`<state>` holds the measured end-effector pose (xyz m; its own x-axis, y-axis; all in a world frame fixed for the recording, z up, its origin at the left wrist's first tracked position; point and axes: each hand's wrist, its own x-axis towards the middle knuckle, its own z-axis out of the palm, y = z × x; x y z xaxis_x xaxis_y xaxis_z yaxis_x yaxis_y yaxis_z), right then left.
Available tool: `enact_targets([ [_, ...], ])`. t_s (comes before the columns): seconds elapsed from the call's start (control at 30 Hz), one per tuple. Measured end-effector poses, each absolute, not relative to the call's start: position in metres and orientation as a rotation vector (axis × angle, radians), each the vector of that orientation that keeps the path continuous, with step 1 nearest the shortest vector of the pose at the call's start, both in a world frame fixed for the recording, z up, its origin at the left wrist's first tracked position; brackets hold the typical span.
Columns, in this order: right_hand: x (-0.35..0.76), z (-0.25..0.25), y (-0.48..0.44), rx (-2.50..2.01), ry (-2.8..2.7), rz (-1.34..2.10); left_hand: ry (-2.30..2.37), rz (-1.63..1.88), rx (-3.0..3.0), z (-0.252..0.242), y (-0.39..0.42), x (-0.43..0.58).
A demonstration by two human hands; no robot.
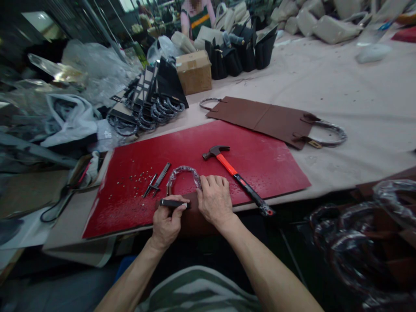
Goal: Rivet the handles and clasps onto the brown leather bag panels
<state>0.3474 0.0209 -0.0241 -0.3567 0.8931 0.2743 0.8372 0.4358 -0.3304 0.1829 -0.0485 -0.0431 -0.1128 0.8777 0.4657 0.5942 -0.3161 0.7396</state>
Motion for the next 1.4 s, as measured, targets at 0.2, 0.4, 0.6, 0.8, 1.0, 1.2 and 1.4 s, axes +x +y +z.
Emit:
enact_targets([
  [0.2,0.356,-0.021,0.024,-1.361,-2.16,0.397,1.584,1.398,1.98,-0.042,-0.046,0.184],
  [0.4,0.402,-0.004,0.047,-1.486,-2.023,0.219,1.538,1.409,2.005,-0.04,-0.046,0.184],
  [0.6,0.431,0.011,0.062,-2.032,-2.165,0.421,1.514,1.441,2.056,-0.044,-0.044,0.185],
  [0.8,0.42,0.024,0.074,-2.013,-1.914,1.067,1.515,1.412,2.054,-0.045,-0.042,0.187],
  [1.0,0.4,0.046,0.062,-1.776,-1.648,1.643,1.504,1.398,2.017,-0.043,-0.041,0.19],
  [1.2,0.413,0.097,0.009,-1.443,-1.755,1.173,1.528,1.39,1.995,-0.042,-0.041,0.192],
  [1.4,0.433,0.122,-0.021,-0.99,-2.526,0.099,1.565,1.415,2.041,-0.046,-0.039,0.193],
])
